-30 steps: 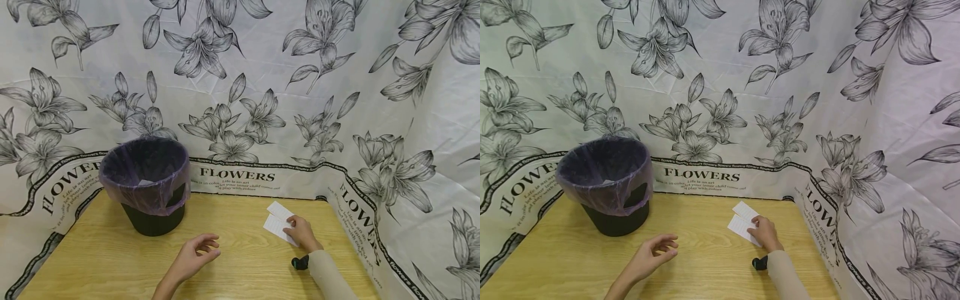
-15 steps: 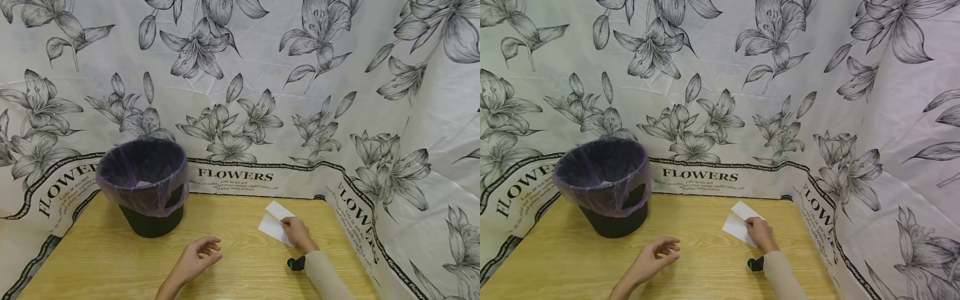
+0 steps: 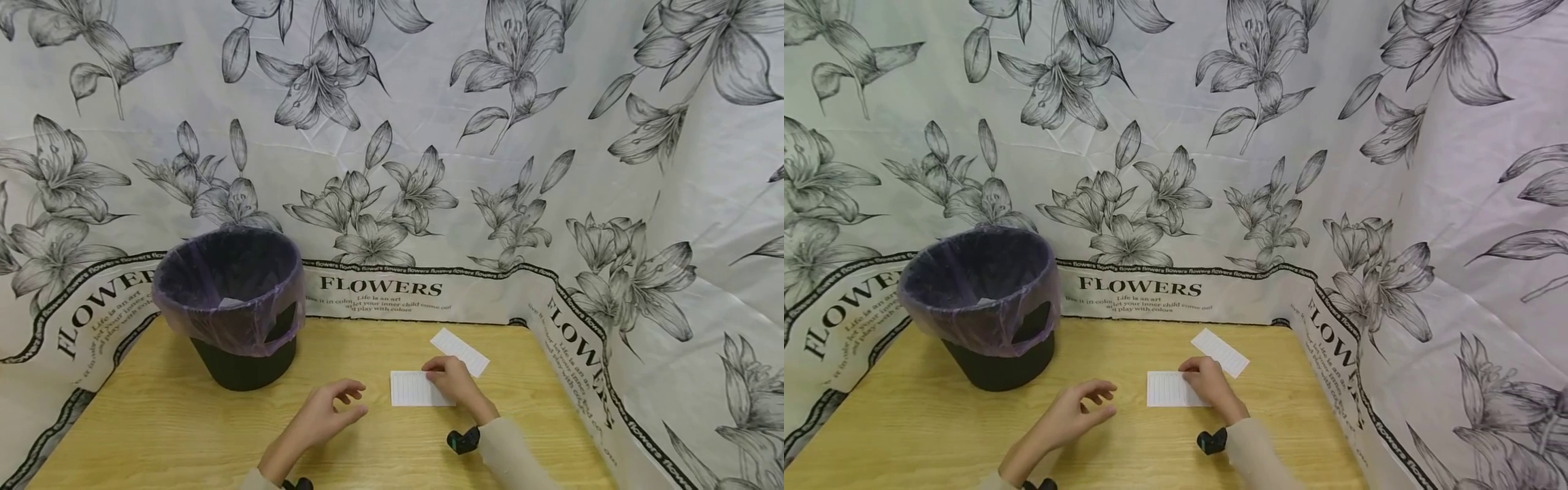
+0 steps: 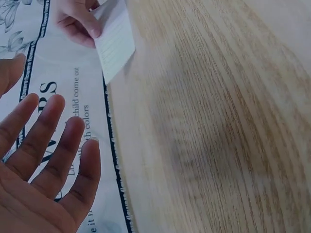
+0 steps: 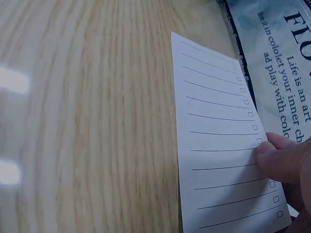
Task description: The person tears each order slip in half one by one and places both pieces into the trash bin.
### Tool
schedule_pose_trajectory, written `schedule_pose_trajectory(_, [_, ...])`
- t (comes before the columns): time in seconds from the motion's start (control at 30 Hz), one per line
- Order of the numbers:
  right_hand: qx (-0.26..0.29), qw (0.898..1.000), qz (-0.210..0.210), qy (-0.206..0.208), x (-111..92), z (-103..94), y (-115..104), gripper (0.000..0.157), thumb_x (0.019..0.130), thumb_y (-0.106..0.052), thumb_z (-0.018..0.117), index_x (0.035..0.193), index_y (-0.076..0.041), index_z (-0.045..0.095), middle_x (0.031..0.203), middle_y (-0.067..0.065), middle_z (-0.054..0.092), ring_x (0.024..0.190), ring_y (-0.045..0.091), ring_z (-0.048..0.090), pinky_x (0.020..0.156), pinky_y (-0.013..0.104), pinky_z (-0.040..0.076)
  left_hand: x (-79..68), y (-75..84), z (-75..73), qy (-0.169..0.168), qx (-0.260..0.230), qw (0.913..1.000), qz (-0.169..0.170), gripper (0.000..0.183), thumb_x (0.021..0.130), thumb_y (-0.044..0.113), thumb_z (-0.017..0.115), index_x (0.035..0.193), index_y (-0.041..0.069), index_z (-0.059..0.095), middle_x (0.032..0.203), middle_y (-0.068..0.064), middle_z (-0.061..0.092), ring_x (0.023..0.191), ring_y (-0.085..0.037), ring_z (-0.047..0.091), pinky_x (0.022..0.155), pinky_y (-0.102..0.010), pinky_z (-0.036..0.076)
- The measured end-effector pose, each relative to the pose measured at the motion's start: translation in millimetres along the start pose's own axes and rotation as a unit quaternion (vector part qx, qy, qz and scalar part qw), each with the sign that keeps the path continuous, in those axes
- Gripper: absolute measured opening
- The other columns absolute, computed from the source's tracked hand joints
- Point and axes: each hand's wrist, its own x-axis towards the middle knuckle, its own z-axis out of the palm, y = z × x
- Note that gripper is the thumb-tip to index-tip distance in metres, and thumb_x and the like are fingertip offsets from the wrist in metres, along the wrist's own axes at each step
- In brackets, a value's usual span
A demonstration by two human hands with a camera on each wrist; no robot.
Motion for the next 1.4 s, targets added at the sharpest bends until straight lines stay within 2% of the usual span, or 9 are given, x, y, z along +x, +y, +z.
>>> schedule_pose_trajectory(0.1, [0.018,0.999,-0.02,-0.02,-3,7.7,-10,0.014,0.096,0.002,0.068,0.101,-0.005,0.078,0.104,0.009,0.076,0.104,0.032,0.071,0.086,0.043,0.059,6.1,0.1,1.2,0.014,0.017,0.9998,0.004,0.037,0.096,0.035,0.075,0.122,0.01,0.072,0.118,-0.013,0.073,0.104,-0.035,0.068,0.078,-0.041,0.058])
schedule_pose_trajectory(0.23, [0.034,0.998,-0.045,-0.035,-8,17.9,-19,0.01,0.095,0.0,0.07,0.102,-0.004,0.077,0.099,0.008,0.076,0.095,0.026,0.073,0.078,0.034,0.059,12.3,-0.7,4.7,0.033,0.047,0.9983,0.01,0.037,0.094,0.028,0.077,0.123,0.006,0.071,0.121,-0.011,0.072,0.113,-0.035,0.066,0.09,-0.054,0.055])
schedule_pose_trajectory(0.37, [0.044,0.996,-0.06,-0.045,-14,27.5,-29,0.007,0.095,-0.004,0.072,0.099,-0.006,0.078,0.095,0.006,0.076,0.087,0.019,0.072,0.074,0.028,0.057,16.3,-2.2,8.0,0.036,0.078,0.9963,0.008,0.038,0.093,0.024,0.078,0.125,0.005,0.069,0.125,-0.011,0.07,0.119,-0.034,0.065,0.099,-0.056,0.051])
schedule_pose_trajectory(0.5, [0.055,0.995,-0.064,-0.058,-20,36.5,-38,0.007,0.095,-0.005,0.072,0.095,-0.008,0.078,0.096,0.005,0.076,0.092,0.021,0.072,0.077,0.03,0.058,18.9,-6.0,11.7,0.02,0.072,0.9972,0.003,0.04,0.094,0.023,0.076,0.127,0.001,0.067,0.125,-0.016,0.07,0.119,-0.037,0.064,0.1,-0.057,0.051])
schedule_pose_trajectory(0.67, [0.065,0.994,-0.07,-0.061,-25,44.6,-47,0.007,0.096,-0.006,0.072,0.095,-0.009,0.078,0.098,0.004,0.077,0.1,0.026,0.072,0.083,0.035,0.059,21.7,-10.4,19.1,0.017,0.075,0.997,0.003,0.039,0.094,0.021,0.076,0.125,0.0,0.067,0.118,-0.017,0.072,0.112,-0.034,0.068,0.096,-0.053,0.053])
schedule_pose_trajectory(0.9, [0.093,0.991,-0.066,-0.067,-32,48.5,-56,0.006,0.095,-0.006,0.072,0.096,-0.009,0.078,0.096,0.003,0.076,0.091,0.015,0.072,0.075,0.024,0.057,19.5,-14.3,28.7,0.035,0.111,0.9932,-0.002,0.03,0.092,0.021,0.077,0.117,0.006,0.073,0.103,-0.005,0.077,0.098,-0.025,0.071,0.085,-0.043,0.056])
schedule_pose_trajectory(1.17, [0.093,0.991,-0.071,-0.063,-38,50.0,-63,0.005,0.095,-0.009,0.073,0.096,-0.01,0.077,0.096,0.002,0.076,0.093,0.017,0.072,0.076,0.025,0.057,17.9,-16.0,33.6,0.03,0.077,0.9965,-0.005,0.023,0.096,0.022,0.073,0.113,0.007,0.075,0.108,-0.007,0.077,0.102,-0.025,0.073,0.087,-0.044,0.058])
schedule_pose_trajectory(1.4, [0.103,0.99,-0.065,-0.071,-43,53.0,-63,0.005,0.095,-0.01,0.073,0.097,-0.012,0.077,0.097,0.001,0.076,0.095,0.017,0.072,0.078,0.025,0.056,14.4,-16.9,37.5,0.03,0.065,0.9974,-0.002,0.009,0.097,0.022,0.073,0.1,0.015,0.078,0.099,0.003,0.078,0.094,-0.014,0.072,0.082,-0.033,0.058])
